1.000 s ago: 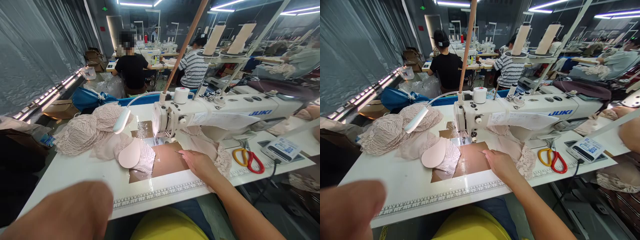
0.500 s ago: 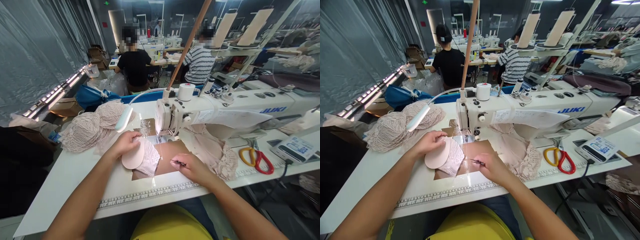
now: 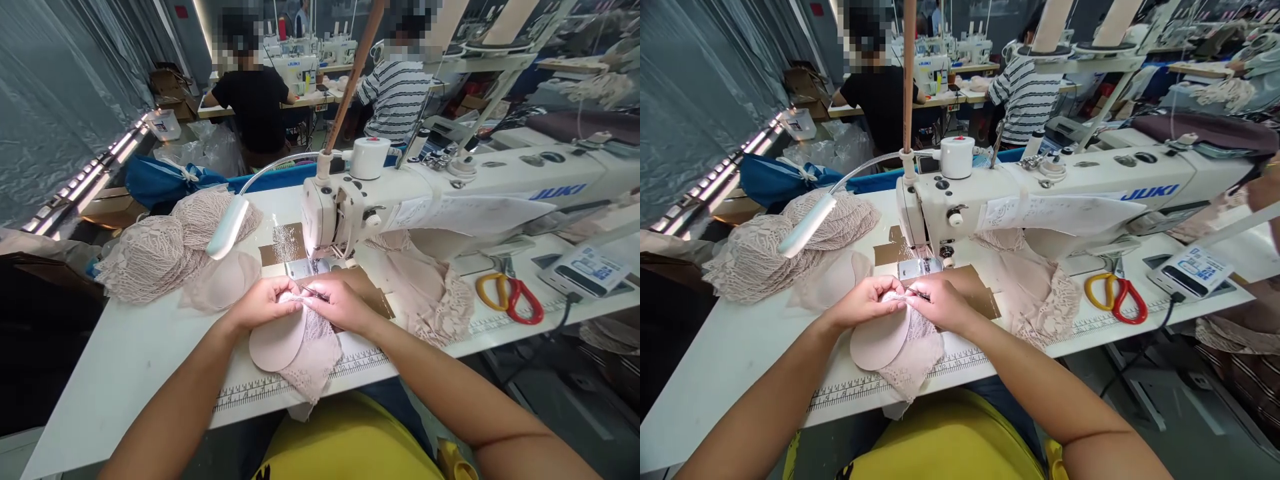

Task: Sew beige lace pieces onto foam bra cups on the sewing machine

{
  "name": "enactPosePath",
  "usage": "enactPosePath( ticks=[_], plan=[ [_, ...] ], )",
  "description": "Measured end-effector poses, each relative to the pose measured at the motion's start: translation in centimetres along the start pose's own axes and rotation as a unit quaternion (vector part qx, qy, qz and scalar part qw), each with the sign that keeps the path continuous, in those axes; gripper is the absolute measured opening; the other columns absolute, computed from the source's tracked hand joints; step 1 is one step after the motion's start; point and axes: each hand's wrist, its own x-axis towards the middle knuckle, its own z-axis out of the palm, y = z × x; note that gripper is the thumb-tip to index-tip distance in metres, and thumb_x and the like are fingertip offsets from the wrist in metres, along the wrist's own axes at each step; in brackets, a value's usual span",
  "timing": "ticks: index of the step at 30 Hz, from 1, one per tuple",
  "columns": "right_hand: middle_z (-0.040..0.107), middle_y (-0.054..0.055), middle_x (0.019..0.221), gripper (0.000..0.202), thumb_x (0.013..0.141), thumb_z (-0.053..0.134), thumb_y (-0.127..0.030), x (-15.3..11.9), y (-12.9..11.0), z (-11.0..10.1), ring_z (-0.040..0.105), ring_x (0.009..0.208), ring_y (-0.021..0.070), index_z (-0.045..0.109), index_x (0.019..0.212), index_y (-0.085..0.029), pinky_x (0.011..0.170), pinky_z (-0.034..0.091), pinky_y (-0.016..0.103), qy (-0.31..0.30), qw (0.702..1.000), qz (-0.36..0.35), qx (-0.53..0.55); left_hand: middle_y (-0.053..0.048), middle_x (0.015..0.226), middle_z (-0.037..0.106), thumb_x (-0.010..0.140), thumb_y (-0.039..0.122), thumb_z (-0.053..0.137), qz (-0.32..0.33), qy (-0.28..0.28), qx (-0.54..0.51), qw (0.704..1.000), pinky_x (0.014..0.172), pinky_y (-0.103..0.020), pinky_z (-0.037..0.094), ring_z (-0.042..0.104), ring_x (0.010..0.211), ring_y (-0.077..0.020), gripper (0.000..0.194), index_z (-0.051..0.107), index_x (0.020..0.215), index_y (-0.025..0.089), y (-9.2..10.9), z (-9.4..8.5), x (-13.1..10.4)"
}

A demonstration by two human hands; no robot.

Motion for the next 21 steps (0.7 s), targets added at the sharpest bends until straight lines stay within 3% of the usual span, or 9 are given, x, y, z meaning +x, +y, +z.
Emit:
enactPosePath(
  ticks=[4,7,9,12,15,18,21],
  plan=[
    [0.067,0.004,0.095,0.024,0.092,0.05,-0.033,-0.4,1.0,-0.5,0.06,0.087,0.0178,0.062,0.104,-0.017,0.076,0.044,0.028,0.002,1.0,-0.016,0.016,-0.001,0.075,0.06,0.077,0.041,0.07,-0.038,-0.028,-0.049,0.998,0.057,-0.021,0.038,0.05,0.064,-0.0107,0.03,0.064,0.083,0.012,-0.1,-0.2,-0.1],
    [0.067,0.003,0.084,0.038,0.097,0.038,-0.041,-0.5,1.6,-0.9,0.061,0.081,0.0174,0.059,0.117,-0.016,0.075,0.046,0.03,-0.006,1.0,-0.01,0.011,-0.002,0.073,0.062,0.079,0.039,0.069,-0.061,-0.035,-0.087,0.994,0.057,-0.021,0.039,0.052,0.062,-0.0107,0.027,0.066,0.08,0.012,0.3,-0.2,-0.3],
    [0.068,0.004,0.085,0.038,0.097,0.037,-0.039,-0.5,1.8,-1.2,0.062,0.083,0.0176,0.062,0.115,-0.016,0.079,0.047,0.032,-0.016,1.0,-0.009,0.019,-0.004,0.077,0.066,0.079,0.039,0.07,-0.071,-0.036,-0.11,0.991,0.06,-0.023,0.043,0.055,0.066,-0.0126,0.027,0.07,0.082,0.012,0.4,-0.2,-0.3],
    [0.07,0.006,0.105,0.03,0.091,0.052,-0.035,-0.4,1.9,-1.4,0.062,0.099,0.019,0.067,0.112,-0.019,0.088,0.047,0.034,-0.041,0.997,0.001,0.071,-0.009,0.089,0.071,0.077,0.04,0.072,-0.073,-0.039,-0.142,0.986,0.069,-0.028,0.047,0.061,0.077,-0.0181,0.031,0.074,0.092,0.013,0.1,-0.1,-0.3],
    [0.07,0.005,0.1,0.031,0.086,0.06,-0.035,-0.3,1.9,-1.4,0.064,0.09,0.0173,0.066,0.111,-0.018,0.08,0.051,0.032,-0.052,0.99,0.042,0.121,-0.011,0.093,0.072,0.075,0.041,0.073,-0.078,-0.035,-0.156,0.984,0.072,-0.03,0.048,0.062,0.08,-0.0204,0.035,0.075,0.095,0.013,-0.4,0.0,-0.2],
    [0.068,0.005,0.092,0.029,0.084,0.063,-0.035,-0.4,1.6,-1.1,0.063,0.079,0.0147,0.064,0.106,-0.016,0.07,0.051,0.028,-0.052,0.986,0.061,0.143,-0.01,0.085,0.071,0.074,0.043,0.074,-0.083,-0.028,-0.147,0.985,0.067,-0.029,0.045,0.059,0.075,-0.0192,0.037,0.075,0.092,0.011,-0.9,0.2,-0.1],
    [0.067,0.004,0.095,0.021,0.085,0.062,-0.031,-0.4,1.2,-0.7,0.062,0.083,0.0151,0.065,0.1,-0.017,0.073,0.049,0.028,-0.05,0.99,0.041,0.126,-0.005,0.069,0.063,0.072,0.043,0.075,-0.084,-0.04,-0.141,0.986,0.059,-0.026,0.038,0.051,0.064,-0.0145,0.035,0.073,0.082,0.009,-1.0,0.3,0.0]
  ],
)
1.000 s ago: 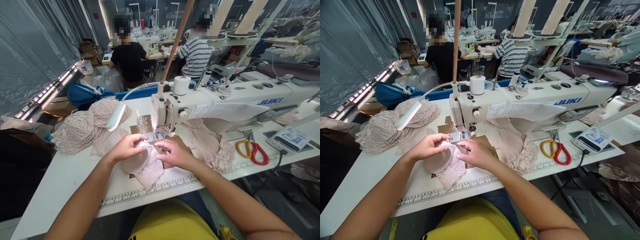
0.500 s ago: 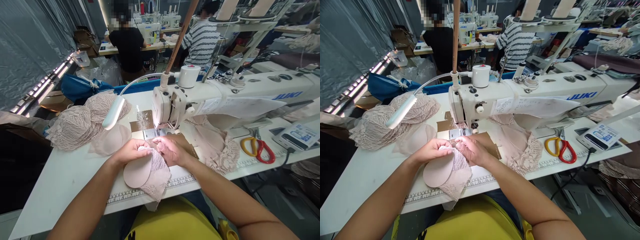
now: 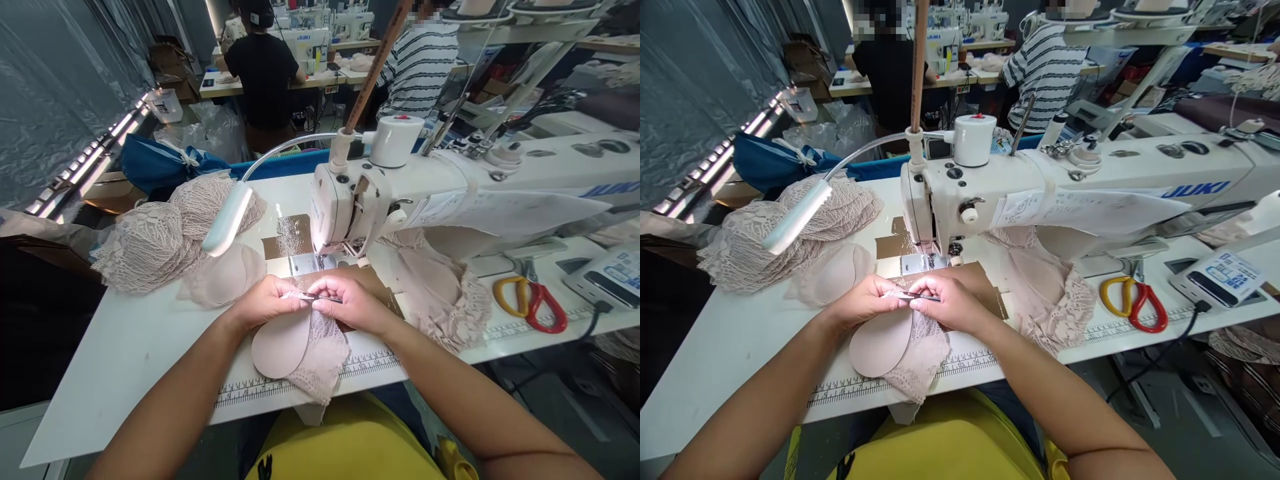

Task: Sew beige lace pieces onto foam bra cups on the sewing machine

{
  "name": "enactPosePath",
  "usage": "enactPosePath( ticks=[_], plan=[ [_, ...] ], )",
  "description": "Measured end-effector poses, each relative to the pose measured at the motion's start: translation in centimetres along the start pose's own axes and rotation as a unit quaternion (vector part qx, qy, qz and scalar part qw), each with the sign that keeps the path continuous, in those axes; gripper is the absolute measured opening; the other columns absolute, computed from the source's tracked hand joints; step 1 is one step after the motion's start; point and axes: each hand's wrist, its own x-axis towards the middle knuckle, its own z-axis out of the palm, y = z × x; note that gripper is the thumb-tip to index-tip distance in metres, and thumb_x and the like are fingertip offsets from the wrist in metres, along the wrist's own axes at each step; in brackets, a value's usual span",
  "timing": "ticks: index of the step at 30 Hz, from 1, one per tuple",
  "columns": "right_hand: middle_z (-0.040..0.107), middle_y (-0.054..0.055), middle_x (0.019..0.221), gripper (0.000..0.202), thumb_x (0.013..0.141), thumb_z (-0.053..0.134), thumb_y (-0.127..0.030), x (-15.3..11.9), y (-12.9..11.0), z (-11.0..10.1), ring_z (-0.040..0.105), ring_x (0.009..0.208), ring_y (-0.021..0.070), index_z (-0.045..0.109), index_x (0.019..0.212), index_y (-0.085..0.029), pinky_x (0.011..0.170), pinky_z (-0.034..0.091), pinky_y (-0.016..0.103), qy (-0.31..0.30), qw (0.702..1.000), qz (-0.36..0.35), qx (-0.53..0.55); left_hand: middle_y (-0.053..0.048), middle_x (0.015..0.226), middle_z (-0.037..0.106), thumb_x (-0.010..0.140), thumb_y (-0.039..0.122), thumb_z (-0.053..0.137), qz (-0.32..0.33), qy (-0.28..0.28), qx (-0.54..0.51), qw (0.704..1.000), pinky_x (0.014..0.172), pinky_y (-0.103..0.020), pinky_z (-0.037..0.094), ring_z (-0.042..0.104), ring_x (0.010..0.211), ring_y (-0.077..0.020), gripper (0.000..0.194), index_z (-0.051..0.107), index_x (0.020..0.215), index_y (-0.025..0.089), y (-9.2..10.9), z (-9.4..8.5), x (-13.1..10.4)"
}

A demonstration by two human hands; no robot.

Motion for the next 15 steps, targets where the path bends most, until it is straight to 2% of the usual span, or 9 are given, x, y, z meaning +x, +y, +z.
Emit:
enactPosePath(
  ticks=[3,5,8,10,12,15],
  plan=[
    [0.068,0.003,0.094,0.018,0.085,0.062,-0.031,0.0,-0.33,0.43,0.062,0.087,0.0164,0.066,0.097,-0.018,0.076,0.048,0.029,0.006,1.0,-0.014,-0.02,0.001,0.058,0.049,0.072,0.042,0.075,-0.001,-0.017,-0.004,1.0,0.052,-0.023,0.028,0.038,0.056,-0.009,0.033,0.067,0.068,0.01,0.05,0.11,0.04],
    [0.068,0.003,0.091,0.018,0.084,0.063,-0.032,0.01,-0.43,0.61,0.062,0.085,0.0164,0.067,0.094,-0.018,0.074,0.048,0.028,0.017,0.999,-0.015,-0.024,0.004,0.055,0.038,0.072,0.042,0.075,0.0,-0.027,-0.008,1.0,0.05,-0.023,0.021,0.031,0.054,-0.0071,0.038,0.058,0.059,0.011,0.12,0.16,0.04],
    [0.067,0.002,0.083,0.016,0.085,0.062,-0.032,0.07,-0.3,0.74,0.061,0.078,0.0154,0.067,0.087,-0.018,0.069,0.047,0.027,0.036,0.999,-0.019,-0.036,0.005,0.053,0.031,0.073,0.043,0.074,0.005,-0.032,-0.007,0.999,0.048,-0.023,0.017,0.025,0.052,-0.006,0.045,0.05,0.052,0.012,0.19,0.25,-0.02],
    [0.065,0.002,0.08,0.016,0.086,0.06,-0.032,0.15,-0.07,0.78,0.06,0.074,0.0149,0.066,0.083,-0.018,0.067,0.046,0.027,0.055,0.997,-0.021,-0.04,0.004,0.053,0.039,0.073,0.043,0.074,0.005,-0.025,-0.005,1.0,0.048,-0.023,0.022,0.03,0.052,-0.0065,0.04,0.056,0.056,0.012,0.17,0.39,-0.03],
    [0.065,0.002,0.081,0.017,0.086,0.059,-0.033,0.27,0.16,0.87,0.061,0.074,0.015,0.064,0.087,-0.017,0.068,0.047,0.028,0.078,0.997,-0.013,-0.015,0.001,0.059,0.051,0.074,0.042,0.074,-0.001,-0.021,-0.005,1.0,0.052,-0.023,0.031,0.04,0.055,-0.0088,0.033,0.067,0.069,0.011,0.13,0.59,0.0],
    [0.065,0.004,0.09,0.035,0.08,0.066,-0.036,0.42,0.3,1.03,0.062,0.08,0.0162,0.058,0.108,-0.016,0.071,0.05,0.03,0.07,0.997,0.02,0.032,-0.003,0.068,0.06,0.078,0.042,0.07,0.006,-0.025,0.017,1.0,0.057,-0.024,0.038,0.049,0.063,-0.0124,0.033,0.072,0.081,0.01,0.35,0.56,0.0]
  ],
)
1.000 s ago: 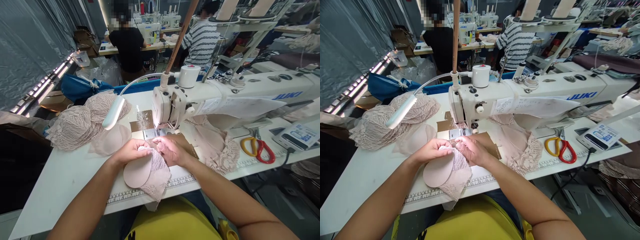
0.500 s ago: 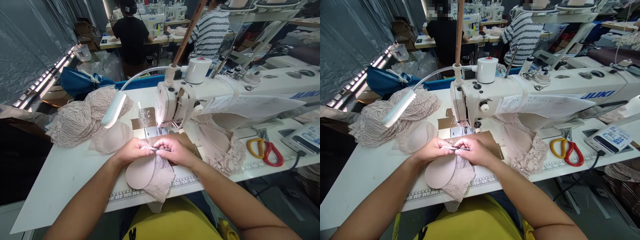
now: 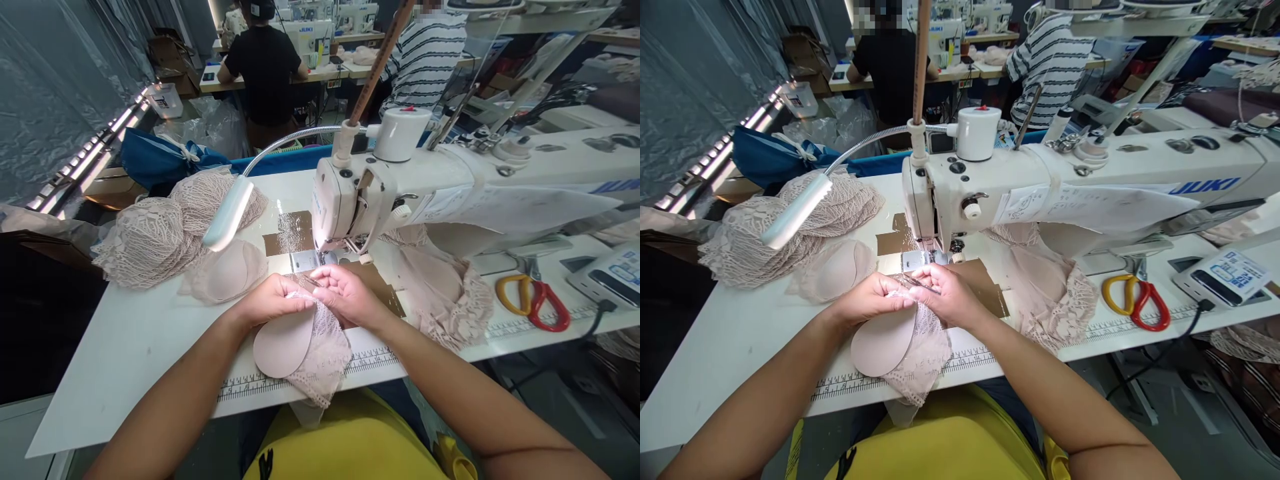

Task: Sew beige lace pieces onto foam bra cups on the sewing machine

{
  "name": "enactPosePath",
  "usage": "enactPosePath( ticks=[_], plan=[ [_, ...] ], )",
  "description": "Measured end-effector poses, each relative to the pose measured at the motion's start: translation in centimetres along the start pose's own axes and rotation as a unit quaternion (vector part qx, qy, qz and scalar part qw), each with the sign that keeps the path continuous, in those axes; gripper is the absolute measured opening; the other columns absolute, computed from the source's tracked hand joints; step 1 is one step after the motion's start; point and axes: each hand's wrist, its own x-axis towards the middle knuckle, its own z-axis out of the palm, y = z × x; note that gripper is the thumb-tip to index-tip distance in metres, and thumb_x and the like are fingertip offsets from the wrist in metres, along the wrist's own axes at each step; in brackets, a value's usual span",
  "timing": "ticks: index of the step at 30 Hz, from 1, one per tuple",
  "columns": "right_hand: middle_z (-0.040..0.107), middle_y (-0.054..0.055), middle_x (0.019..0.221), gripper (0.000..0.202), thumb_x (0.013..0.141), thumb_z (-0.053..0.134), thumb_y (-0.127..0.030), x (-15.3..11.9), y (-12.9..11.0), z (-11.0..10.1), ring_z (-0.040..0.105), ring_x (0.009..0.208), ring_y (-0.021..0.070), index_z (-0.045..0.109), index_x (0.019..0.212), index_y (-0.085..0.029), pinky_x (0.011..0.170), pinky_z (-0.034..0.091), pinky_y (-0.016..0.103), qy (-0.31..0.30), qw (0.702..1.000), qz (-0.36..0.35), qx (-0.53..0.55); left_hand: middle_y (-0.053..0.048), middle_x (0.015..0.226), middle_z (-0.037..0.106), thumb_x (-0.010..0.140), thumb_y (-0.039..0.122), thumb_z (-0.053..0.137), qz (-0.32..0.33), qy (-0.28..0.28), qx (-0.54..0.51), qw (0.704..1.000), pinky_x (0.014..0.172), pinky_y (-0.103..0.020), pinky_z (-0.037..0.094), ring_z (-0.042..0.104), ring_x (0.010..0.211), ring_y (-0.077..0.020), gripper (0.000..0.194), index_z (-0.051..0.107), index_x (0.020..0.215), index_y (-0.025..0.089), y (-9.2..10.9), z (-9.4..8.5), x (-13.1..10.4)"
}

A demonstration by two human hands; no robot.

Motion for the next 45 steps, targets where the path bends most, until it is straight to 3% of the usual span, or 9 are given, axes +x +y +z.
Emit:
enactPosePath(
  ticks=[2,6,13,18,21,25,30,38,45],
  plan=[
    [0.065,0.004,0.093,0.041,0.077,0.069,-0.036,0.0,0.0,-0.1,0.061,0.084,0.0169,0.059,0.112,-0.017,0.073,0.049,0.03,-0.029,0.999,0.008,-0.017,-0.004,0.074,0.062,0.079,0.041,0.068,0.012,-0.021,0.036,0.999,0.059,-0.023,0.04,0.053,0.067,-0.0138,0.031,0.071,0.085,0.01,0.5,-0.6,-0.3],
    [0.062,0.0,0.074,0.013,0.082,0.058,-0.029,-0.2,-0.2,-1.1,0.055,0.064,0.0133,0.065,0.083,-0.017,0.057,0.042,0.025,-0.067,0.99,0.05,-0.113,-0.005,0.092,0.064,0.078,0.033,0.068,-0.016,-0.068,0.123,0.99,0.065,-0.024,0.045,0.058,0.079,-0.017,0.034,0.065,0.106,0.014,1.7,-2.7,-1.6],
    [0.063,0.003,0.094,0.032,0.076,0.069,-0.039,0.2,-0.2,-1.0,0.057,0.08,0.0162,0.06,0.097,-0.018,0.067,0.044,0.026,-0.084,0.995,0.018,-0.057,-0.007,0.108,0.065,0.08,0.023,0.061,0.024,0.0,0.225,0.974,0.072,-0.027,0.048,0.06,0.088,-0.0198,0.043,0.057,0.122,0.018,2.2,-1.7,-2.0],
    [0.056,-0.001,0.071,0.017,0.084,0.058,-0.03,0.0,-0.6,-0.4,0.05,0.067,0.0128,0.06,0.075,-0.016,0.061,0.037,0.025,-0.089,0.992,-0.014,-0.092,-0.008,0.105,0.064,0.083,0.031,0.061,0.063,0.101,0.231,0.966,0.079,-0.03,0.048,0.06,0.093,-0.0206,0.043,0.056,0.124,0.017,3.2,-0.9,-3.2],
    [0.056,-0.001,0.072,0.014,0.084,0.058,-0.028,-0.3,-0.7,-0.8,0.05,0.068,0.0124,0.061,0.078,-0.016,0.062,0.037,0.024,-0.084,0.994,-0.026,-0.069,-0.007,0.091,0.066,0.083,0.038,0.063,-0.019,0.11,0.186,0.976,0.073,-0.03,0.048,0.061,0.083,-0.0194,0.03,0.063,0.102,0.015,3.5,-1.7,-4.9],
    [0.06,0.0,0.08,0.012,0.085,0.059,-0.028,-0.7,-0.6,-1.1,0.054,0.073,0.0131,0.063,0.084,-0.017,0.066,0.04,0.024,-0.1,0.993,-0.062,-0.025,-0.008,0.097,0.066,0.078,0.039,0.07,-0.078,0.003,0.012,0.997,0.07,-0.028,0.048,0.061,0.081,-0.018,0.04,0.062,0.108,0.016,2.2,-0.9,-5.3],
    [0.062,0.0,0.078,0.016,0.087,0.06,-0.032,-1.1,-0.7,-1.0,0.055,0.071,0.013,0.063,0.085,-0.017,0.063,0.041,0.024,-0.135,0.987,-0.073,-0.053,-0.003,0.083,0.064,0.072,0.039,0.077,-0.04,0.124,-0.169,0.977,0.066,-0.021,0.043,0.057,0.075,-0.0126,0.033,0.063,0.09,0.014,-0.4,2.2,-3.5],
    [0.068,0.007,0.117,0.032,0.092,0.053,-0.039,-0.7,-0.4,-1.9,0.06,0.111,0.0222,0.066,0.115,-0.02,0.096,0.046,0.036,-0.077,0.984,-0.125,-0.097,-0.004,0.079,0.066,0.077,0.043,0.072,-0.011,0.165,-0.136,0.977,0.061,-0.022,0.043,0.056,0.069,-0.0124,0.032,0.069,0.087,0.013,-0.9,3.5,-3.1],
    [0.071,0.003,0.099,0.024,0.086,0.063,-0.031,-0.8,-1.0,-1.4,0.066,0.09,0.0177,0.068,0.107,-0.021,0.078,0.052,0.03,-0.113,0.99,-0.063,-0.057,-0.007,0.086,0.067,0.078,0.041,0.071,-0.001,0.152,-0.107,0.983,0.067,-0.024,0.044,0.058,0.078,-0.0162,0.03,0.072,0.087,0.013,-1.0,3.4,-3.0]
  ],
)
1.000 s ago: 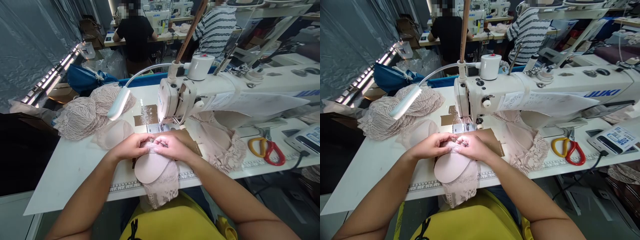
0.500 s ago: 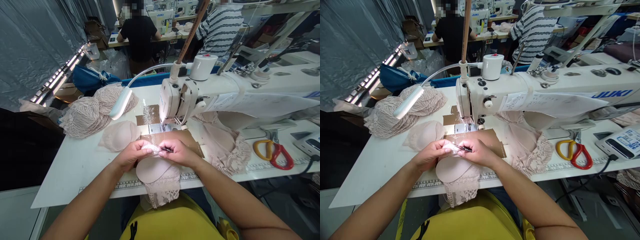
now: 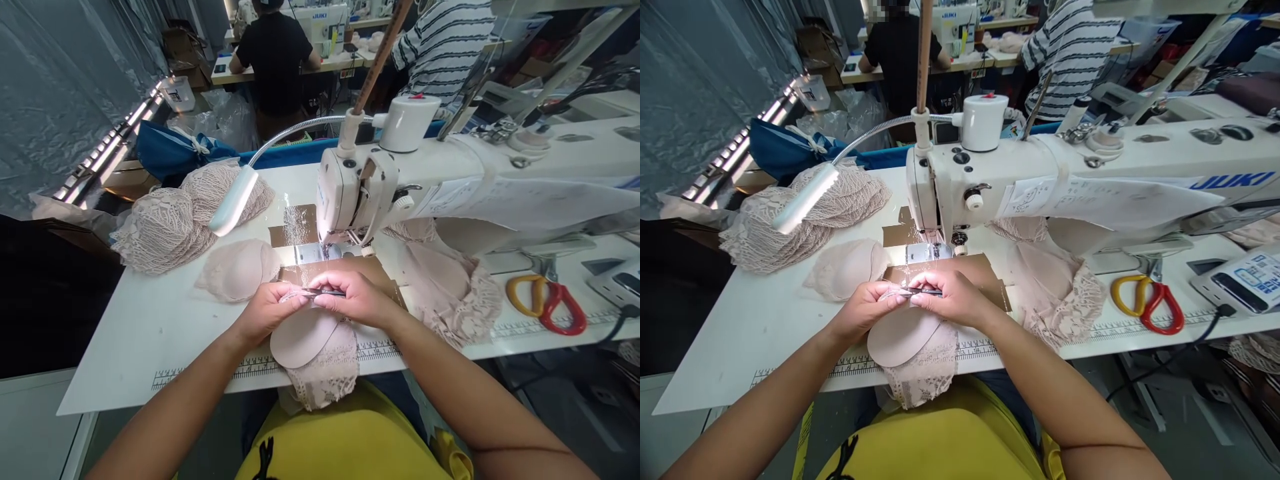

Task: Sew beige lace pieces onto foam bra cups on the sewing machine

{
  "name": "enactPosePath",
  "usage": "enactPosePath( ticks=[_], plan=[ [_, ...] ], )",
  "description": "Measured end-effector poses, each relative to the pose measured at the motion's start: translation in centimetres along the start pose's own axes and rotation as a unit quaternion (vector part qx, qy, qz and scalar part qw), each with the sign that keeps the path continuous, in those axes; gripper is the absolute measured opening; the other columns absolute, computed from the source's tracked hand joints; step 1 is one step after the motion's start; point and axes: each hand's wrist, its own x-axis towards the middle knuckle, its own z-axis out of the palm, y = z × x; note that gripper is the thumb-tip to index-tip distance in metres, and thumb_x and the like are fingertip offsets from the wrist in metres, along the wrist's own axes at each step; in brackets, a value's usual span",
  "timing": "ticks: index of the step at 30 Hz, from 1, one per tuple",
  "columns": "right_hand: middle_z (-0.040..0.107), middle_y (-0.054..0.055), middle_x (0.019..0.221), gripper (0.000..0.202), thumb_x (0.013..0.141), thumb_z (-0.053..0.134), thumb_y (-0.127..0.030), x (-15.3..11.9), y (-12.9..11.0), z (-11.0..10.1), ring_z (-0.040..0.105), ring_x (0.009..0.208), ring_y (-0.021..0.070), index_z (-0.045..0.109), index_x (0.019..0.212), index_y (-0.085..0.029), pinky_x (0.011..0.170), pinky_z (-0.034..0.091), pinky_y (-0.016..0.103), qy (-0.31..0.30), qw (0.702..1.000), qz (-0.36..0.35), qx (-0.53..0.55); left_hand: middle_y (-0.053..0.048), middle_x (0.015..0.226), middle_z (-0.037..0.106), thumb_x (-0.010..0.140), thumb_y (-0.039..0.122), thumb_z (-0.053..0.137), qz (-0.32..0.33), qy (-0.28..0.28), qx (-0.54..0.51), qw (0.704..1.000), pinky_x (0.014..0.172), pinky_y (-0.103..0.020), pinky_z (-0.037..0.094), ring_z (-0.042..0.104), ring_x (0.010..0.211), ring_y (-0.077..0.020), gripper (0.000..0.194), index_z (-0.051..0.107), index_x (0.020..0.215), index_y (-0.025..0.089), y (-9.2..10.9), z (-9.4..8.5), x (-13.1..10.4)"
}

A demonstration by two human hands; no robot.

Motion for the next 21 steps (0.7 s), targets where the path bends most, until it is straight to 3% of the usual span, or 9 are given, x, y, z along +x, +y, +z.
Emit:
enactPosePath(
  ticks=[5,10,12,14,16,18,20,21],
  plan=[
    [0.071,0.004,0.095,0.017,0.085,0.063,-0.027,0.1,-0.5,0.6,0.065,0.088,0.0164,0.069,0.098,-0.018,0.078,0.05,0.029,0.013,1.0,-0.007,0.017,-0.003,0.071,0.059,0.075,0.043,0.073,0.004,0.005,-0.002,1.0,0.058,-0.022,0.038,0.05,0.066,-0.012,0.033,0.069,0.076,0.011,-0.1,0.0,0.0],
    [0.069,0.003,0.087,0.014,0.086,0.06,-0.027,0.1,-0.2,0.9,0.063,0.08,0.0158,0.069,0.091,-0.018,0.072,0.048,0.028,0.036,0.999,-0.01,-0.006,-0.002,0.073,0.059,0.076,0.045,0.072,-0.018,0.009,-0.003,1.0,0.057,-0.022,0.038,0.05,0.065,-0.0123,0.034,0.066,0.075,0.012,-0.4,0.1,0.1],
    [0.068,0.003,0.083,0.015,0.086,0.059,-0.028,0.1,0.1,0.8,0.062,0.076,0.0157,0.069,0.088,-0.017,0.068,0.047,0.028,0.058,0.998,-0.002,-0.017,-0.004,0.077,0.062,0.079,0.047,0.068,-0.01,0.006,0.027,1.0,0.058,-0.023,0.039,0.052,0.067,-0.0141,0.034,0.067,0.081,0.013,-0.2,0.1,0.0],
    [0.068,0.004,0.083,0.016,0.087,0.058,-0.03,0.1,0.5,0.6,0.062,0.075,0.016,0.067,0.088,-0.017,0.067,0.048,0.028,0.09,0.996,0.009,-0.012,-0.006,0.08,0.064,0.083,0.049,0.062,0.022,0.003,0.124,0.992,0.06,-0.025,0.04,0.054,0.07,-0.0163,0.036,0.07,0.087,0.014,0.4,-0.1,-0.4],
    [0.068,0.004,0.085,0.018,0.088,0.056,-0.033,0.0,0.7,0.5,0.062,0.076,0.0167,0.065,0.092,-0.017,0.067,0.048,0.029,0.132,0.991,0.01,-0.017,-0.006,0.078,0.065,0.085,0.049,0.058,0.076,0.038,0.288,0.954,0.062,-0.027,0.04,0.054,0.07,-0.0175,0.035,0.071,0.088,0.016,1.5,-0.6,-0.9],
    [0.068,0.006,0.089,0.022,0.085,0.06,-0.035,-0.2,0.7,0.6,0.063,0.08,0.0185,0.063,0.098,-0.018,0.071,0.048,0.03,0.162,0.984,-0.017,-0.071,-0.006,0.076,0.065,0.086,0.046,0.056,0.13,0.107,0.434,0.885,0.064,-0.028,0.04,0.055,0.07,-0.0187,0.033,0.072,0.086,0.017,2.7,-1.5,-1.2],
    [0.068,0.008,0.096,0.029,0.082,0.063,-0.032,-0.4,0.5,1.1,0.062,0.082,0.0194,0.062,0.107,-0.018,0.071,0.047,0.03,0.141,0.973,-0.078,-0.163,-0.007,0.085,0.067,0.088,0.041,0.053,0.173,0.176,0.502,0.829,0.072,-0.03,0.042,0.059,0.079,-0.0214,0.03,0.071,0.09,0.018,3.8,-2.9,-0.8],
    [0.067,0.009,0.101,0.031,0.082,0.062,-0.029,-0.4,0.4,1.5,0.061,0.082,0.0192,0.061,0.111,-0.018,0.07,0.046,0.029,0.103,0.965,-0.112,-0.214,-0.009,0.096,0.068,0.088,0.039,0.052,0.183,0.198,0.513,0.815,0.08,-0.031,0.043,0.059,0.089,-0.0235,0.029,0.07,0.096,0.018,4.2,-3.8,-0.3]
  ],
)
